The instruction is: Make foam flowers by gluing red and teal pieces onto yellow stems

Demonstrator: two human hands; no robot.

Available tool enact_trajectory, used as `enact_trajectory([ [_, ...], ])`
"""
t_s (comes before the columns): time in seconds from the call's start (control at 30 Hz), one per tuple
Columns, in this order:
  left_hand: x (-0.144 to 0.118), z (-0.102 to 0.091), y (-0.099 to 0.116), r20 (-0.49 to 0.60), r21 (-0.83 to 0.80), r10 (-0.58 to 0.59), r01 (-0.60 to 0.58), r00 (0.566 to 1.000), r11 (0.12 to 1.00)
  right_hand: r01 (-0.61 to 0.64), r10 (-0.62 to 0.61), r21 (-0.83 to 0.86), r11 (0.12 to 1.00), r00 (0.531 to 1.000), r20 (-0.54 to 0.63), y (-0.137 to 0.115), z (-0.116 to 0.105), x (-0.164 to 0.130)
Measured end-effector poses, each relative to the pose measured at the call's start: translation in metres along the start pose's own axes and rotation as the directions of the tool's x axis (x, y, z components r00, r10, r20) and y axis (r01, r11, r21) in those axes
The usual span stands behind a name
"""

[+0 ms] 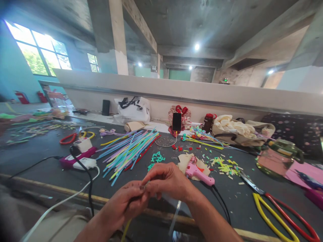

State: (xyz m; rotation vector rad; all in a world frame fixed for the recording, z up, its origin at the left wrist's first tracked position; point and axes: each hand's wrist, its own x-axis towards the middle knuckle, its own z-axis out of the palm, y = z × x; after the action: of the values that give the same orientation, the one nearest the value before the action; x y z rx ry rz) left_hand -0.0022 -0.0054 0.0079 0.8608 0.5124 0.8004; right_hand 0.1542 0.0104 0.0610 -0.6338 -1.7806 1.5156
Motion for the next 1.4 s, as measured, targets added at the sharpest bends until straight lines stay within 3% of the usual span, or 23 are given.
enact_trajectory([
  [0.27, 0.0, 0.002, 0.004, -0.045, -0.033, 0.025, -0.027, 0.999, 0.999, -0.027, 0.027, -0.013, 1.0, 1.0, 0.003, -0.001, -0.006, 0.0],
  [0.4, -0.002, 0.004, 0.012, -0.151, -0.084, 0.143, -0.157, 0.978, 0.984, -0.039, 0.021, -0.092, 0.995, 0.982, -0.189, -0.001, -0.008, 0.001],
  [0.6, -0.005, 0.002, 0.019, -0.218, -0.135, 0.162, -0.195, 0.962, 0.972, -0.086, 0.003, -0.167, 0.982, 0.896, -0.445, 0.019, -0.008, 0.007],
  [0.7, -0.006, 0.0, 0.019, -0.269, -0.127, 0.182, -0.222, 0.946, 0.967, -0.129, 0.014, -0.192, 0.973, 0.861, -0.508, 0.025, -0.008, 0.008],
  [0.97, -0.004, 0.0, 0.022, -0.446, -0.123, 0.225, -0.309, 0.866, 0.943, -0.115, -0.021, -0.275, 0.954, 0.895, -0.446, 0.024, 0.013, -0.001],
  [1.17, -0.002, 0.0, 0.02, -0.35, -0.137, 0.221, -0.284, 0.91, 0.949, -0.085, 0.012, -0.199, 0.976, 0.939, -0.344, 0.033, 0.042, 0.009],
  [1.4, -0.002, 0.0, 0.018, -0.265, -0.13, 0.255, -0.296, 0.93, 0.946, -0.082, 0.046, -0.079, 0.994, 0.923, -0.383, 0.031, 0.048, 0.015],
])
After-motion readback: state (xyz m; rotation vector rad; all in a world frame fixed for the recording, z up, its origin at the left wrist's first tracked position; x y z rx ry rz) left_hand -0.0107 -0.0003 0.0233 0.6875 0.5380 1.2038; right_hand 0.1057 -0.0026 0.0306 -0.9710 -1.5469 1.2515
